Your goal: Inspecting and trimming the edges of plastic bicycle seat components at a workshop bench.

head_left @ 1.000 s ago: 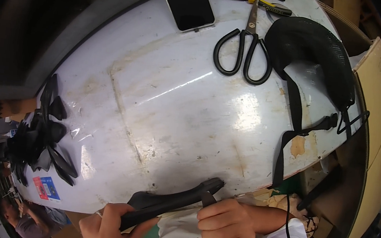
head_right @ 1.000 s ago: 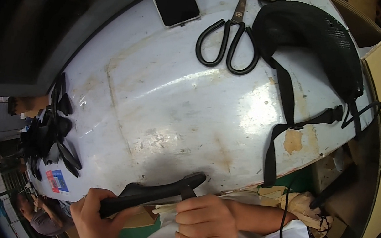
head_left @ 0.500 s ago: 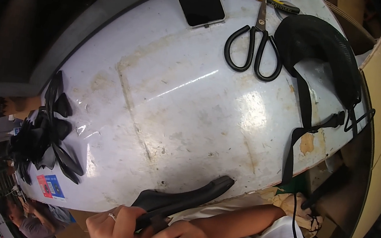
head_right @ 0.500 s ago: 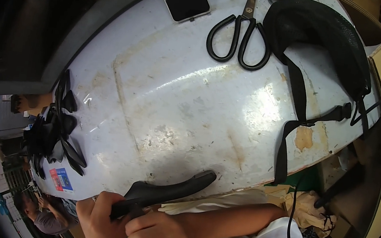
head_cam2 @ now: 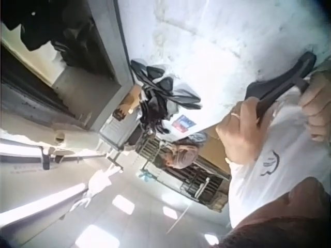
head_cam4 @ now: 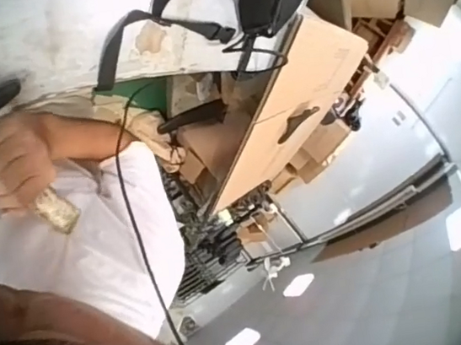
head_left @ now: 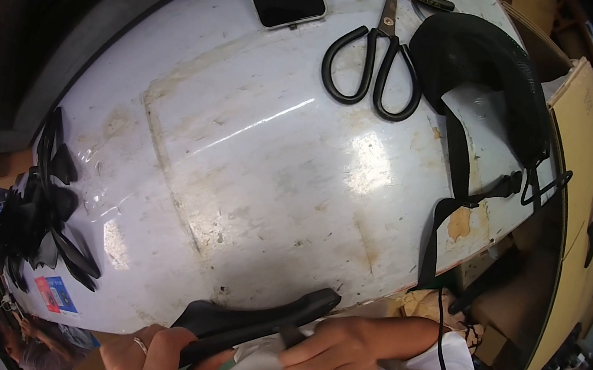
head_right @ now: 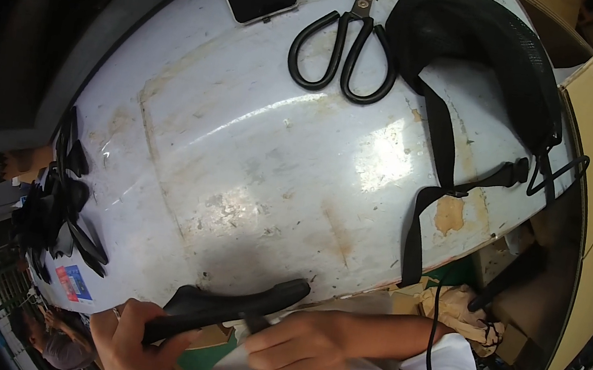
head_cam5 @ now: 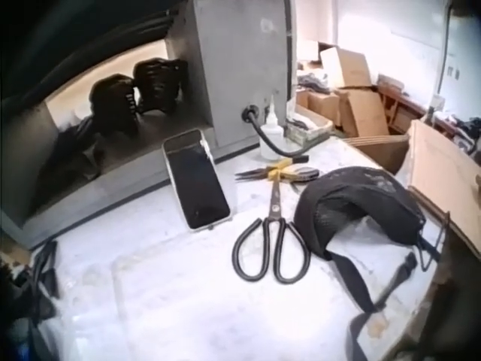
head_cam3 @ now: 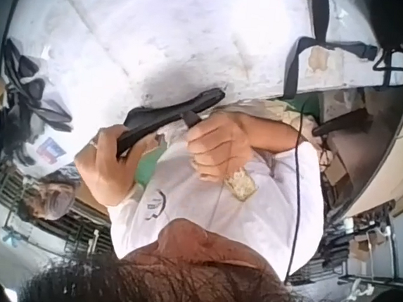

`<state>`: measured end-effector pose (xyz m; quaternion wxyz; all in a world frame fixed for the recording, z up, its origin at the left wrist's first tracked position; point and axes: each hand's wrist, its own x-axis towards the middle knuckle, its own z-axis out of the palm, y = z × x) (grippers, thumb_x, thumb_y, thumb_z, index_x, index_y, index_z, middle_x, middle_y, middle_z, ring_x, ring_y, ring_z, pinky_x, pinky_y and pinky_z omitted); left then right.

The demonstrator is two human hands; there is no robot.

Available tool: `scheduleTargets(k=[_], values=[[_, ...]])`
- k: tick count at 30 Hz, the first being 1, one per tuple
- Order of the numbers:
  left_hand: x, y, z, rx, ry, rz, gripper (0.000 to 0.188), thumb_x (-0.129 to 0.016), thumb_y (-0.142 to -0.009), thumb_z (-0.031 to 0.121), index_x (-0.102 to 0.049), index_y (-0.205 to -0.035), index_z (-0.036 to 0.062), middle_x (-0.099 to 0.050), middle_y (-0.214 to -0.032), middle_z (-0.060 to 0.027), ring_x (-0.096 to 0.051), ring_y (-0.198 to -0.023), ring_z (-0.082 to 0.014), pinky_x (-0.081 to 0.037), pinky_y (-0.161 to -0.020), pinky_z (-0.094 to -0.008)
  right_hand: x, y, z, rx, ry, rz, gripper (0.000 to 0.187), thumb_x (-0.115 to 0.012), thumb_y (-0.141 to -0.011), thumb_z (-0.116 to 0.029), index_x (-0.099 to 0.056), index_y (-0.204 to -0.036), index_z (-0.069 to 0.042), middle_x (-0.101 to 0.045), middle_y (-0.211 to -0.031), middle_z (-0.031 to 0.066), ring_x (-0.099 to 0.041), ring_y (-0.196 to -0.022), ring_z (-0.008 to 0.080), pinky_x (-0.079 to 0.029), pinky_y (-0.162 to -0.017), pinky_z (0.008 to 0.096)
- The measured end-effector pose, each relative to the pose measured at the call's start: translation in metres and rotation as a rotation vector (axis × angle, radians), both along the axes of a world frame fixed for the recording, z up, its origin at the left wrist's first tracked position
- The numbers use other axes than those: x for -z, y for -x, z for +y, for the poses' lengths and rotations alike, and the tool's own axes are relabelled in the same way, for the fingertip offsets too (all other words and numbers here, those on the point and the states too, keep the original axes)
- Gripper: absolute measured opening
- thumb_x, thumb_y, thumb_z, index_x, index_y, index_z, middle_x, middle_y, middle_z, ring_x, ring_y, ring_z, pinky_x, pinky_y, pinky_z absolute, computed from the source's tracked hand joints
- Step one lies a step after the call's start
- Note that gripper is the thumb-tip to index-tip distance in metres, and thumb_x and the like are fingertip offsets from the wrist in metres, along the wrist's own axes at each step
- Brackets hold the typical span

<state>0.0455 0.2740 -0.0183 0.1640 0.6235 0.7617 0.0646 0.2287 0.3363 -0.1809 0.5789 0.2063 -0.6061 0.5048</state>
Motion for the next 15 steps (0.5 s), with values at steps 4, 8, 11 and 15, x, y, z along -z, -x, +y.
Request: scheduleTargets(k=[4,8,11,15], values=[[0.004,-0.010,0.002,0.161,-0.071,0.313,0.031,-0.084,-0.082,0.039,-0.073,-0.097,0.0141,-0.069,-0.093,-0.0080,-0.066,-0.084,-0.0263,-0.050,-0.075,-0.0422,0.010,-0.023,-0.002,0.207,0.028,-0.084,0.014,-0.068,-0.086,-0.002,-0.067,-0.076,0.009,-0.064,-0.074,0.0161,-0.065,-0.066,0.0301,-0.059,-0.061,0.0423],[0.050,-0.053,0.001,0.365,-0.196,0.570,0.036,-0.070,-0.092,0.045,-0.073,-0.094,0.0090,-0.064,-0.090,-0.0038,-0.061,-0.085,-0.0213,-0.044,-0.085,-0.0431,0.011,-0.022,0.000,0.199,0.007,-0.075,0.016,-0.068,-0.087,-0.002,-0.067,-0.076,0.009,-0.064,-0.074,0.0170,-0.065,-0.066,0.0308,-0.058,-0.061,0.0445],[0.080,-0.059,0.001,0.396,-0.325,0.523,0.034,-0.068,-0.094,0.038,-0.068,-0.082,0.0061,-0.055,-0.066,-0.0008,-0.055,-0.059,-0.0179,-0.041,-0.068,-0.0358,0.010,-0.028,0.002,0.216,-0.033,-0.090,0.018,-0.066,-0.089,-0.003,-0.067,-0.077,0.010,-0.064,-0.073,0.0170,-0.065,-0.065,0.0315,-0.058,-0.061,0.0454],[0.089,-0.058,0.001,0.380,-0.425,0.509,0.042,-0.069,-0.095,0.048,-0.063,-0.075,0.0118,-0.048,-0.063,0.0026,-0.045,-0.054,-0.0168,-0.031,-0.064,-0.0345,0.009,-0.043,0.002,0.225,0.074,-0.141,0.019,-0.063,-0.091,-0.003,-0.067,-0.078,0.010,-0.064,-0.074,0.0164,-0.064,-0.065,0.0313,-0.059,-0.061,0.0454]])
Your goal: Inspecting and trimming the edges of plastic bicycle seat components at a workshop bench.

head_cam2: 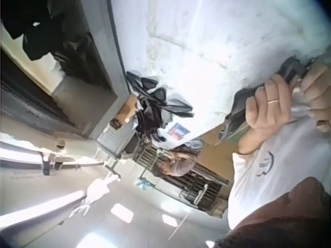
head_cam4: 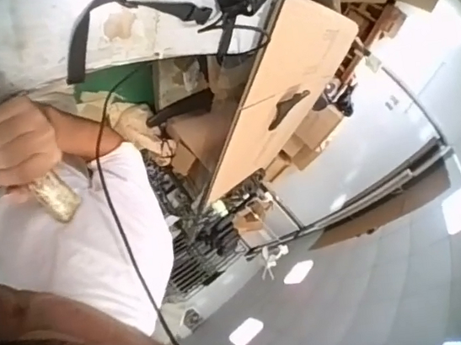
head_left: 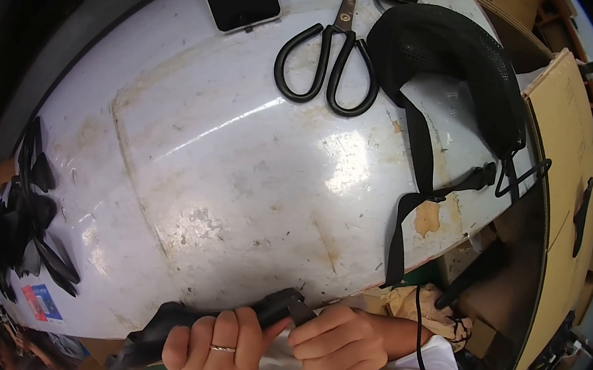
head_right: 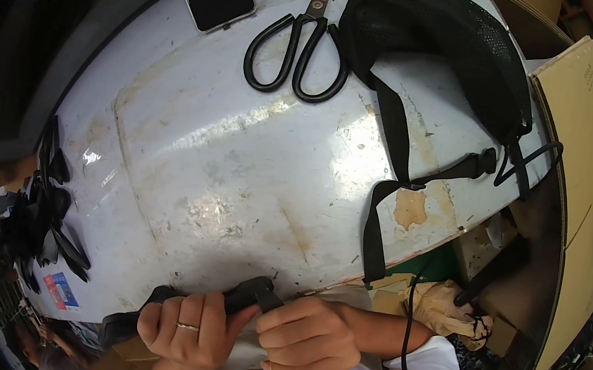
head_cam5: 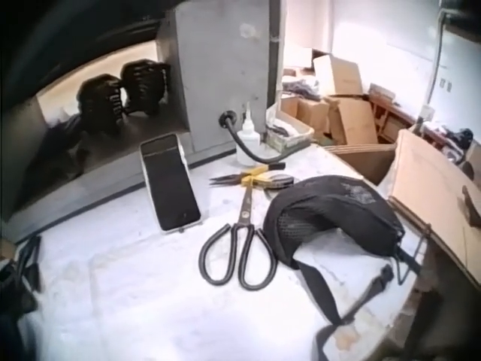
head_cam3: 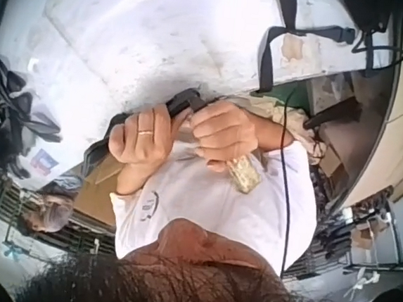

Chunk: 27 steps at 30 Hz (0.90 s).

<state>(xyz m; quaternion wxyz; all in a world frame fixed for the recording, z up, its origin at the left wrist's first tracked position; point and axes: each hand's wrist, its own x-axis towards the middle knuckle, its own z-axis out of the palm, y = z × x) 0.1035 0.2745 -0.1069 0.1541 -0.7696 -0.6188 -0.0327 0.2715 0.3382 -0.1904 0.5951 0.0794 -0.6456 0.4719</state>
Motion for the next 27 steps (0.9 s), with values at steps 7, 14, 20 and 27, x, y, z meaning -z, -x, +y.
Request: scheduleTargets(k=[7,14,20,27], values=[[-0.005,-0.003,-0.007,-0.051,0.008,0.004,0.045,-0.072,-0.093,0.051,-0.064,-0.074,0.0116,-0.051,-0.065,0.0030,-0.046,-0.055,-0.0168,-0.032,-0.064,-0.0346,-0.021,-0.010,-0.017,-0.006,0.353,0.028,0.015,-0.069,-0.092,-0.006,-0.066,-0.099,0.008,-0.066,-0.081,0.0175,-0.065,-0.065,0.0294,-0.060,-0.062,0.0442],[-0.017,0.019,-0.038,-0.052,-0.082,-0.134,0.048,-0.072,-0.091,0.059,-0.067,-0.086,0.0111,-0.057,-0.074,0.0022,-0.053,-0.062,-0.0179,-0.040,-0.072,-0.0384,-0.074,-0.004,-0.002,-0.072,0.871,-0.796,0.050,-0.079,-0.087,0.002,-0.063,-0.133,0.001,-0.072,-0.111,0.0177,-0.072,-0.080,0.0164,-0.058,-0.077,0.0278],[-0.056,0.057,-0.051,-0.240,-0.145,-0.266,0.049,-0.071,-0.088,0.061,-0.074,-0.098,0.0130,-0.065,-0.097,-0.0036,-0.061,-0.096,-0.0236,-0.038,-0.100,-0.0469,-0.067,0.012,0.006,-0.333,0.595,-0.655,0.034,-0.079,-0.088,0.000,-0.068,-0.120,0.004,-0.070,-0.122,0.0262,-0.073,-0.109,0.0342,-0.062,-0.089,0.0395],[-0.060,0.080,-0.065,-0.256,-0.079,-0.449,0.047,-0.082,-0.079,0.057,-0.066,-0.080,0.0126,-0.050,-0.067,-0.0029,-0.045,-0.059,-0.0242,-0.036,-0.055,-0.0365,-0.067,0.057,-0.030,-0.023,0.499,-0.524,0.051,-0.088,-0.079,-0.003,-0.061,-0.121,-0.001,-0.073,-0.108,0.0222,-0.076,-0.090,0.0316,-0.063,-0.073,0.0384]])
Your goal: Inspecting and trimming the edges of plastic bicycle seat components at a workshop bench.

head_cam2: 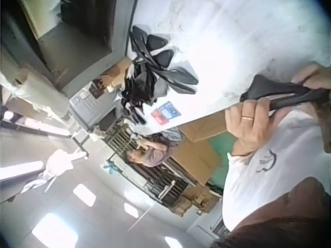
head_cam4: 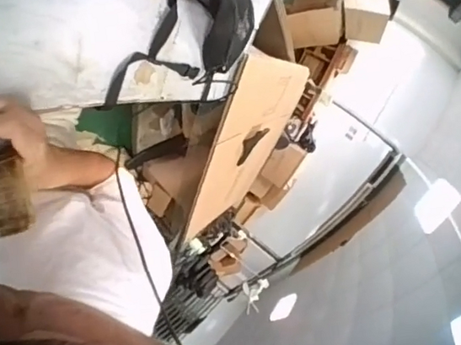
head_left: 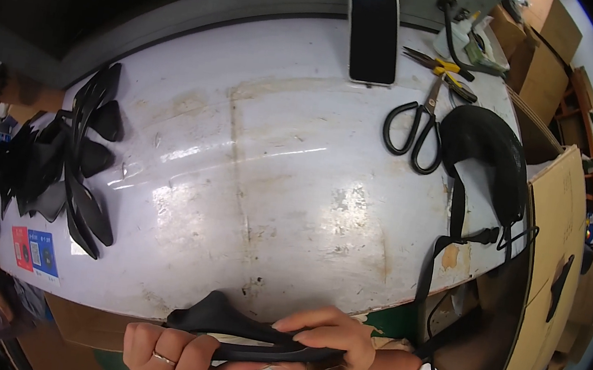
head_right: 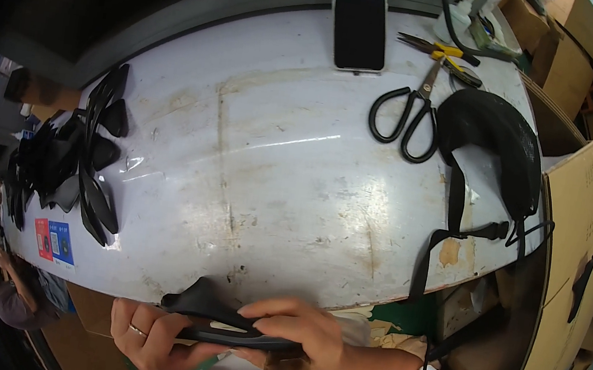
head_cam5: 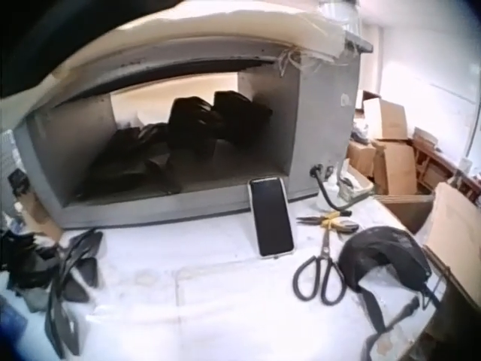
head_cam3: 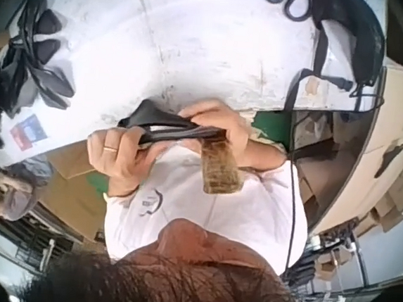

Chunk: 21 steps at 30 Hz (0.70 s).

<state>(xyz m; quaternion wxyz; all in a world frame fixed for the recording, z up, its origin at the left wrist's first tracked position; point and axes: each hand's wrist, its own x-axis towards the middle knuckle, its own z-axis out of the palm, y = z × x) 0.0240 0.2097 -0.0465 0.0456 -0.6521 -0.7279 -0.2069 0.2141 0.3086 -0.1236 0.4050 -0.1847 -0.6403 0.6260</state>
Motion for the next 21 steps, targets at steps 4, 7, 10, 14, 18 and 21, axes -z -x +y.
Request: scheduleTargets(k=[4,7,10,14,18,21], values=[[0.002,0.004,-0.007,-0.034,-0.014,-0.014,0.044,-0.084,-0.078,0.052,-0.066,-0.078,0.0127,-0.048,-0.067,-0.0024,-0.043,-0.057,-0.0231,-0.035,-0.054,-0.0357,0.016,0.006,-0.021,0.093,0.039,0.031,0.057,-0.091,-0.076,-0.005,-0.058,-0.123,-0.002,-0.073,-0.105,0.0197,-0.075,-0.087,0.0304,-0.062,-0.070,0.0384],[0.000,0.008,-0.014,-0.012,-0.038,-0.051,0.041,-0.086,-0.080,0.042,-0.069,-0.097,0.0090,-0.060,-0.074,-0.0051,-0.051,-0.055,-0.0258,-0.041,-0.051,-0.0363,0.014,0.007,-0.009,0.066,0.010,0.074,0.057,-0.093,-0.075,-0.006,-0.059,-0.121,-0.002,-0.074,-0.099,0.0183,-0.075,-0.083,0.0293,-0.062,-0.067,0.0377],[0.009,0.018,-0.030,-0.042,0.021,-0.219,0.051,-0.094,-0.070,0.045,-0.068,-0.091,0.0066,-0.064,-0.078,-0.0015,-0.060,-0.070,-0.0200,-0.047,-0.070,-0.0351,0.008,0.008,0.013,-0.141,-0.151,0.026,0.055,-0.093,-0.073,-0.002,-0.061,-0.119,-0.003,-0.072,-0.097,0.0172,-0.075,-0.081,0.0285,-0.062,-0.064,0.0384],[0.032,0.021,-0.043,-0.431,-0.118,-0.754,0.061,-0.102,-0.051,0.038,-0.064,-0.084,0.0020,-0.067,-0.077,-0.0066,-0.065,-0.070,-0.0192,-0.049,-0.063,-0.0296,0.014,0.009,-0.002,-0.050,-0.094,0.015,0.061,-0.088,-0.077,0.002,-0.047,-0.122,-0.002,-0.067,-0.101,0.0211,-0.071,-0.077,0.0297,-0.062,-0.072,0.0440],[0.034,0.020,-0.040,-0.470,-0.140,-0.848,0.062,-0.103,-0.046,0.038,-0.059,-0.073,0.0034,-0.068,-0.071,-0.0101,-0.065,-0.064,-0.0173,-0.047,-0.059,-0.0271,0.007,0.015,-0.021,0.077,-0.133,0.053,0.054,-0.094,-0.071,-0.001,-0.057,-0.111,0.001,-0.070,-0.095,0.0199,-0.072,-0.077,0.0279,-0.061,-0.063,0.0371],[0.035,0.034,-0.044,-0.395,-0.116,-0.802,0.050,-0.099,-0.055,0.032,-0.062,-0.074,0.0047,-0.071,-0.074,-0.0086,-0.064,-0.065,-0.0170,-0.047,-0.065,-0.0281,0.014,0.016,-0.034,0.120,-0.168,0.080,0.053,-0.094,-0.070,-0.003,-0.057,-0.108,0.001,-0.069,-0.094,0.0197,-0.071,-0.072,0.0282,-0.060,-0.058,0.0376]])
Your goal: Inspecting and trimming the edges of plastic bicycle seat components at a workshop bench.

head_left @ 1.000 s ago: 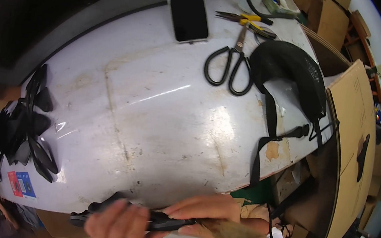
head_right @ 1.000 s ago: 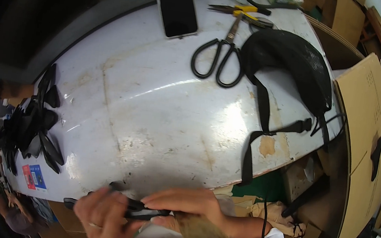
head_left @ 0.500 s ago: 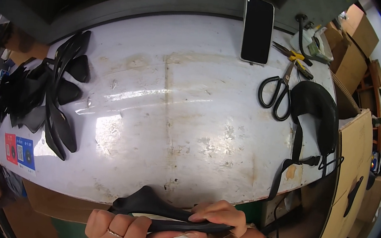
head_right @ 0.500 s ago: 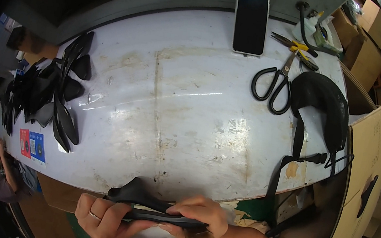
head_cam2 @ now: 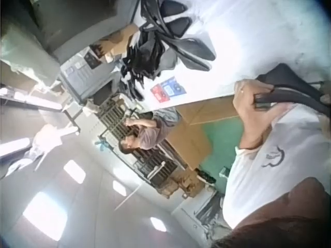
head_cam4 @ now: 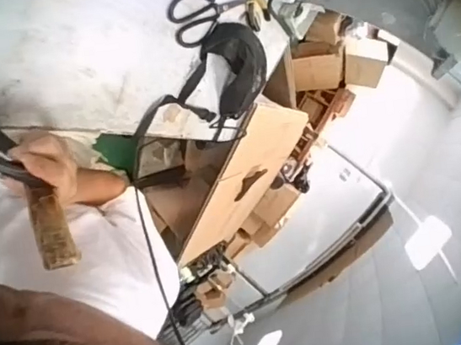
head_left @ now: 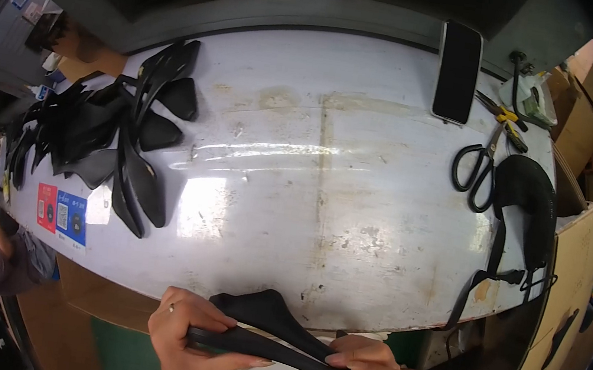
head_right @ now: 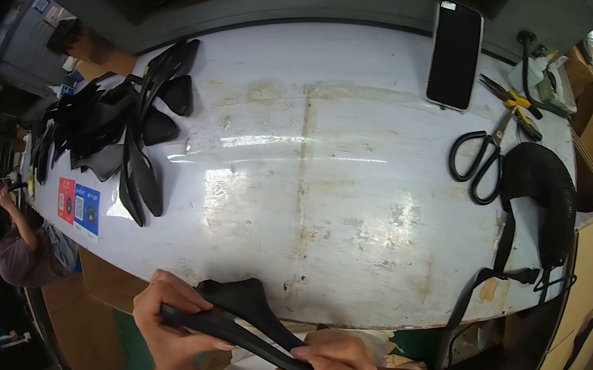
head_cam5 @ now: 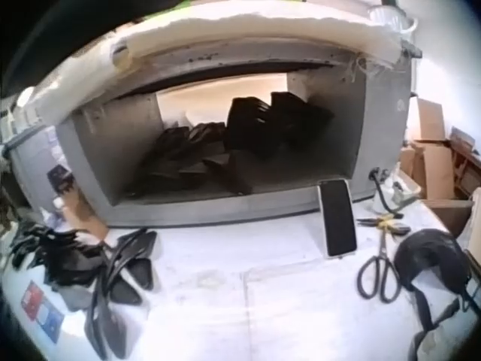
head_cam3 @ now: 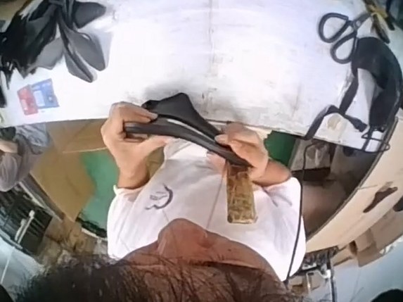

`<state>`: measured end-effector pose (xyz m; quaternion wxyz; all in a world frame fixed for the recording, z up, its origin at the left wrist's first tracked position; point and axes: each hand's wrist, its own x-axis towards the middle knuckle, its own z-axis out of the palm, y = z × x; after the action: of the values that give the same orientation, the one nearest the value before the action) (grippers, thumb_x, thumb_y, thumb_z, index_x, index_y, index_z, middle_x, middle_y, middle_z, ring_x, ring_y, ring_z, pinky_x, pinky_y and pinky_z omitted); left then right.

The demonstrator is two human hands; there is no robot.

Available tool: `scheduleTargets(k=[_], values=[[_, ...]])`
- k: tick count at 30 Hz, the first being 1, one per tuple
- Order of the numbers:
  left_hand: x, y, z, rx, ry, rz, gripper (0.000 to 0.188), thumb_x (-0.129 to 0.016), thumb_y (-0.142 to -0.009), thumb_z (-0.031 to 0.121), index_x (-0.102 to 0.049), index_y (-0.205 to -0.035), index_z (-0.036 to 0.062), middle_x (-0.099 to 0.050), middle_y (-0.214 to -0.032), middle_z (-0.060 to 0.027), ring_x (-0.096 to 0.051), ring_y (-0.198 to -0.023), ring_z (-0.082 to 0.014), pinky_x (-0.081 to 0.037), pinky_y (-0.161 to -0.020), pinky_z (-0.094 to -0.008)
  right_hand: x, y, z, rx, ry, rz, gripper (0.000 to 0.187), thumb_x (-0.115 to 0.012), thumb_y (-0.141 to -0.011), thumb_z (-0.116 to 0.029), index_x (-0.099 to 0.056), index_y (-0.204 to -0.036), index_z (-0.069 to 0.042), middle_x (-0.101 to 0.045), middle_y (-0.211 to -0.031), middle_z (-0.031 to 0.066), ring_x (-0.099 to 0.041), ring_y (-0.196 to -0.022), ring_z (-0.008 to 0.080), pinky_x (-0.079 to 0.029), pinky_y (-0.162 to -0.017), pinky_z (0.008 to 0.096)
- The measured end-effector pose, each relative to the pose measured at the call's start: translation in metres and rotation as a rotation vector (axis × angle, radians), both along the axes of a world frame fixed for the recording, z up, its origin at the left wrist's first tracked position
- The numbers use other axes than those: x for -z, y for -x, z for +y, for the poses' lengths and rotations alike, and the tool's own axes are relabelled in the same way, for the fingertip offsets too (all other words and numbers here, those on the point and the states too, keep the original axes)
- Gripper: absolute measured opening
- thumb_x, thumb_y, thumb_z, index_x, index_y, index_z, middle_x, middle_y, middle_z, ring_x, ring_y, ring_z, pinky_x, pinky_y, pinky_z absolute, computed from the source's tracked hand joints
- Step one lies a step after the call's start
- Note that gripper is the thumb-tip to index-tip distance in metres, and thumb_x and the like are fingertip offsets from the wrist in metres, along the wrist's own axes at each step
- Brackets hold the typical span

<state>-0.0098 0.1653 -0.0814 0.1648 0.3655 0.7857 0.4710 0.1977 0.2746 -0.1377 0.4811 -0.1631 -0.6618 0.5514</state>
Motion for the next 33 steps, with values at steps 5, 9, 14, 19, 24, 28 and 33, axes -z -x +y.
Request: scheduleTargets(k=[5,9,14,19,24,28,33], values=[[0.016,0.005,0.003,0.021,-0.166,0.107,0.037,-0.094,-0.067,0.031,-0.065,-0.067,0.0089,-0.069,-0.062,-0.0007,-0.060,-0.056,-0.0146,-0.042,-0.061,-0.0291,0.001,-0.001,0.002,-0.003,-0.034,0.035,0.054,-0.096,-0.070,-0.007,-0.057,-0.107,0.002,-0.069,-0.093,0.0199,-0.070,-0.063,0.0281,-0.059,-0.054,0.0382],[0.017,0.004,0.011,0.060,-0.210,0.244,0.036,-0.078,-0.088,0.033,-0.065,-0.067,0.0071,-0.066,-0.059,0.0002,-0.058,-0.052,-0.0172,-0.042,-0.056,-0.0295,0.003,-0.022,0.016,-0.175,-0.038,-0.083,0.059,-0.089,-0.077,-0.004,-0.052,-0.123,-0.001,-0.069,-0.101,0.0206,-0.072,-0.072,0.0309,-0.062,-0.065,0.0439],[0.011,0.002,0.029,0.023,-0.179,0.215,0.046,-0.055,-0.103,0.037,-0.068,-0.075,0.0041,-0.069,-0.068,-0.0048,-0.062,-0.060,-0.0216,-0.047,-0.059,-0.0324,-0.015,-0.046,0.034,-0.156,-0.140,-0.351,0.045,-0.088,-0.081,-0.013,-0.061,-0.116,-0.003,-0.075,-0.095,0.0186,-0.075,-0.075,0.0298,-0.062,-0.070,0.0389],[0.041,0.031,0.046,0.269,-0.294,-0.356,0.063,-0.081,-0.087,0.040,-0.059,-0.126,-0.0043,-0.069,-0.120,-0.0148,-0.063,-0.119,-0.0274,-0.042,-0.111,-0.0396,-0.026,-0.078,0.041,0.077,0.307,-0.899,0.031,-0.090,-0.077,-0.021,-0.076,-0.092,0.002,-0.077,-0.081,0.0130,-0.075,-0.072,0.0253,-0.057,-0.067,0.0285],[0.053,-0.009,0.044,0.207,0.012,-0.859,0.040,-0.076,-0.093,0.017,-0.061,-0.125,-0.0034,-0.068,-0.104,-0.0057,-0.061,-0.094,-0.0102,-0.049,-0.083,-0.0256,-0.023,-0.086,0.058,-0.452,0.252,-1.020,0.029,-0.089,-0.079,-0.024,-0.079,-0.095,-0.002,-0.077,-0.080,0.0102,-0.075,-0.071,0.0210,-0.058,-0.065,0.0283],[0.057,-0.026,0.054,0.293,-0.009,-0.512,0.031,-0.069,-0.098,0.016,-0.062,-0.123,-0.0011,-0.065,-0.083,-0.0031,-0.057,-0.076,-0.0076,-0.048,-0.068,-0.0243,-0.018,-0.079,0.058,-0.572,0.143,-0.756,0.036,-0.085,-0.085,-0.026,-0.077,-0.114,-0.008,-0.076,-0.081,0.0129,-0.075,-0.067,0.0218,-0.058,-0.062,0.0298],[0.031,-0.042,0.062,0.499,0.168,-0.484,0.023,-0.063,-0.098,0.016,-0.062,-0.116,0.0010,-0.064,-0.079,-0.0101,-0.062,-0.068,-0.0155,-0.050,-0.063,-0.0309,-0.042,-0.013,0.077,-0.471,-0.261,0.325,0.025,-0.077,-0.093,-0.021,-0.069,-0.095,0.003,-0.069,-0.081,0.0175,-0.069,-0.069,0.0275,-0.059,-0.066,0.0425]])
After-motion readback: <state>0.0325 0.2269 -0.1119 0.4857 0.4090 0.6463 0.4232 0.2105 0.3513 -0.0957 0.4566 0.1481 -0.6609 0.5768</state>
